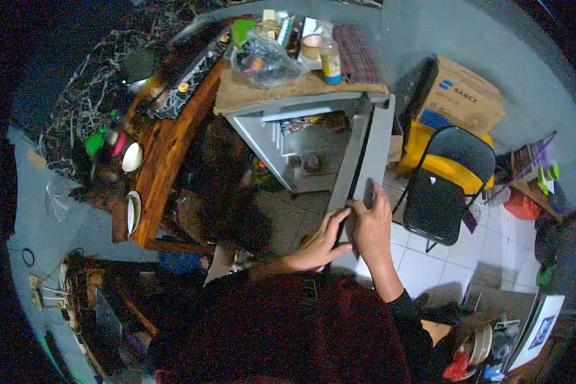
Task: Transferring instant noodle packets from a refrigerator to a shelf.
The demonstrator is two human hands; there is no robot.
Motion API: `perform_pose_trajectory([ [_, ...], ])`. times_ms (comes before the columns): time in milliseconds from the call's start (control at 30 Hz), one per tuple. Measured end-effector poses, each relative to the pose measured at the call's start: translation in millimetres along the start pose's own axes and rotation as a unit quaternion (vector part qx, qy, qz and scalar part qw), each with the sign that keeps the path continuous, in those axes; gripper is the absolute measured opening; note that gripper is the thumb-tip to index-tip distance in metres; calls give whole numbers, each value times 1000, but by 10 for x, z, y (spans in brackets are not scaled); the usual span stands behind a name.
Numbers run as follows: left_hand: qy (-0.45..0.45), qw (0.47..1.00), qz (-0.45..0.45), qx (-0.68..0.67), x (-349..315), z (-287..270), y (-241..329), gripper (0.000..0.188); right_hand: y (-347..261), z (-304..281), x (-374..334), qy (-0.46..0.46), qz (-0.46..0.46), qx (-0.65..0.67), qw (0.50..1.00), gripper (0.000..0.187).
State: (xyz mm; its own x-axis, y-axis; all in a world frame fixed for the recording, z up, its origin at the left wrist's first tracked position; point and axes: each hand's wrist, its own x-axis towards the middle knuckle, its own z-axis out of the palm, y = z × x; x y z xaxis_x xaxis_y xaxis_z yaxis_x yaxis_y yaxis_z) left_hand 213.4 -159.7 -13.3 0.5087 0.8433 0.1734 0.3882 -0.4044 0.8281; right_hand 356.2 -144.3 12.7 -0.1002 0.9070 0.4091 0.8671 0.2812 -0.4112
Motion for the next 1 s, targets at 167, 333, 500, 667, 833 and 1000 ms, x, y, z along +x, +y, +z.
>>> perform_pose_trajectory([
  [167,-78,995,63,-7,47,372,166,62,102,-192,-458,-53,101,-70,991,28],
  [333,-151,980,126,-31,36,364,91,51,417,-446,-738,-86,124,-180,972,43],
  [500,-159,985,61,-5,198,171,-232,46,581,-411,-824,-67,176,-285,940,48],
  [667,-128,991,40,-16,643,-57,-883,38,467,-229,-574,34,220,-258,940,32],
  [833,-59,993,-97,-29,1164,-188,-2156,40,400,636,-38,-20,90,68,993,39],
  [1000,5,979,-189,74,1907,-474,-3768,44,1015,2569,814,-257,111,219,935,33],
])
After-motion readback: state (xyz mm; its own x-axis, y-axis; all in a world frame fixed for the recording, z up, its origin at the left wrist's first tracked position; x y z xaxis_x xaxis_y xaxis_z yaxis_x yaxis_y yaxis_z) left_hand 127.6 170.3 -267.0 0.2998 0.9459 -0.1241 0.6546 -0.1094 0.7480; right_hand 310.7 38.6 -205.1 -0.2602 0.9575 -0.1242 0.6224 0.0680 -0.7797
